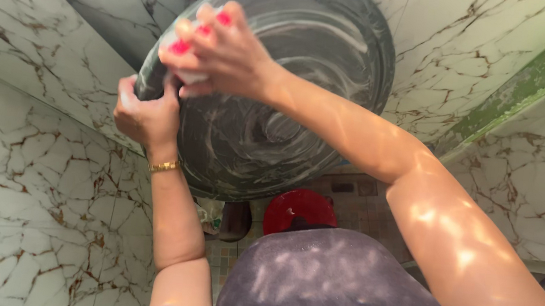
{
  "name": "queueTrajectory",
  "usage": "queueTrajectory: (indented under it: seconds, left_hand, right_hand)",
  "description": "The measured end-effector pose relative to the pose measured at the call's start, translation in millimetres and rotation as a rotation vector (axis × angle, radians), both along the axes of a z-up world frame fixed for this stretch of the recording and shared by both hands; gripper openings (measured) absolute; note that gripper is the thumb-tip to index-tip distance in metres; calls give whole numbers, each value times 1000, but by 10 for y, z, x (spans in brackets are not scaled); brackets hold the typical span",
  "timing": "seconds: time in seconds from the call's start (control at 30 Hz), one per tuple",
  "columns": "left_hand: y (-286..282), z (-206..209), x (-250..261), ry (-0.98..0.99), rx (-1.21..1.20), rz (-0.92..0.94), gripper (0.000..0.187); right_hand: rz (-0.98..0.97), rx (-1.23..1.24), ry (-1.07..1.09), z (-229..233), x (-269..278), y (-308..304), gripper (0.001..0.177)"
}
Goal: The person scrubs a large, round, dark-colored lid with a red and white sponge. They hold the lid with their left hand and scrub the surface in circular motions with their right hand. The person rotates the lid to clean different sections and eventually lifts it to scrub the edges.
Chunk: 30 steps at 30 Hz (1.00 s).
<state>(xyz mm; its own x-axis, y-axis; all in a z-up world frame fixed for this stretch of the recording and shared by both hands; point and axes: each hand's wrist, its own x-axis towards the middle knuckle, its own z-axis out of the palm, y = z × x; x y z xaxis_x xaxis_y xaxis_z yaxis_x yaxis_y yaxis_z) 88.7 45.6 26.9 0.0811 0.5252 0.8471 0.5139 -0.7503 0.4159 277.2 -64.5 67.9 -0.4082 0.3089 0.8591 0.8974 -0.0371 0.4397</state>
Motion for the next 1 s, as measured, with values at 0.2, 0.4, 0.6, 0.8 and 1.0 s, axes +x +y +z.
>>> queueTrajectory:
  seconds: [0.2,0.4,0.6,0.8,1.0]
  left_hand:
    - [273,-567,-47,-55,-263,-56,62]
    - [254,-1834,-20,43,-428,12,66]
    - [84,-1861,-230,-523,-683,-496,46]
    - [-16,-1896,-480,-481,-458,-303,45]
    - [-85,-2240,-793,-749,-885,-30,59]
  right_hand:
    - [-309,44,553,-538,1008,-639,60]
    - [-699,225,913,-1670,1107,-1349,63]
    - [-427,138,600,-867,651,-746,76]
    - [-308,169,504,-461,723,-772,66]
    - [-419,377,1143,-1485,1209,-1485,71]
